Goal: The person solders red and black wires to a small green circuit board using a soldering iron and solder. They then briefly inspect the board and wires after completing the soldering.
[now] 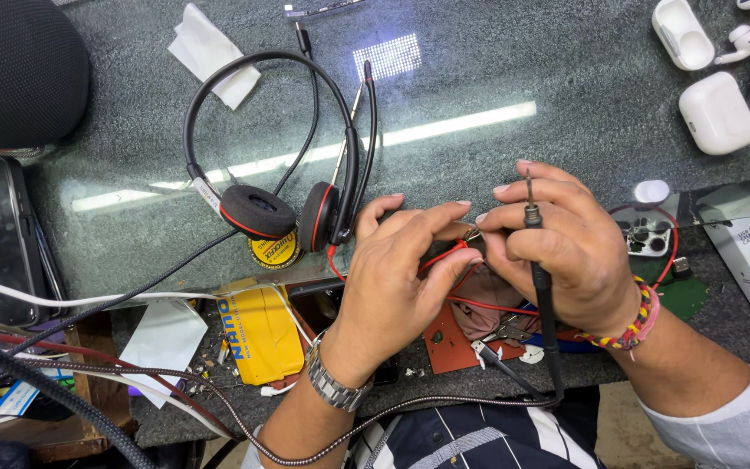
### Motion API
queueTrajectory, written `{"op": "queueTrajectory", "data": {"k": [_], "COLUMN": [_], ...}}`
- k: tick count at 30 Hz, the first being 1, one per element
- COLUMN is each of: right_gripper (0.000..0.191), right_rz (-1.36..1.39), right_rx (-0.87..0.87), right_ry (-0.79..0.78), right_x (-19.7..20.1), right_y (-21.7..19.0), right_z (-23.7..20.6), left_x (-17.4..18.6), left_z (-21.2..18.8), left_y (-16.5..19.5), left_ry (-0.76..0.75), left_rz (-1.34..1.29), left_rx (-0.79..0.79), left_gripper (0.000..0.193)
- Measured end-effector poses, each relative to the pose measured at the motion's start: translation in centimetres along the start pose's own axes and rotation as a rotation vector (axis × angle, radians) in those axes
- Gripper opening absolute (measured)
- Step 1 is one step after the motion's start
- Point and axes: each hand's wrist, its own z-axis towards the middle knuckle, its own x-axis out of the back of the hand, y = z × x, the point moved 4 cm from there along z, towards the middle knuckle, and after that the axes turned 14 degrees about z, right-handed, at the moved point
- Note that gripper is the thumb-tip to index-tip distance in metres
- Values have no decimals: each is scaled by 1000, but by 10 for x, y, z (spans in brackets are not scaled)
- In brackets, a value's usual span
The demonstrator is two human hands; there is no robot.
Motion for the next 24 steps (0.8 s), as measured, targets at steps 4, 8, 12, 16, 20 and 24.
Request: {"op": "queueTrajectory", "data": {"k": [4,8,12,16,20,24], "right_gripper": [30,29,29,27,26,30], "right_rz": [-1,8,6,-48,-76,-50], "right_rx": [4,9,43,114,149,157], "right_ry": [-33,-50,-44,-39,-35,-28], "right_x": [0,0,1,1,1,0], "right_y": [0,0,-2,-5,-6,-6], "right_z": [2,4,5,5,5,4], "left_x": [-1,-1,-2,-1,0,1], "left_z": [-1,-2,-3,-3,-3,-1], "left_y": [0,0,0,0,1,2], "left_ry": [1,22,41,40,46,45], "left_rz": [27,25,11,-6,-17,-24], "left_rx": [-16,-38,-45,-35,-28,-12], "left_gripper": [41,43,44,45,45,38]}}
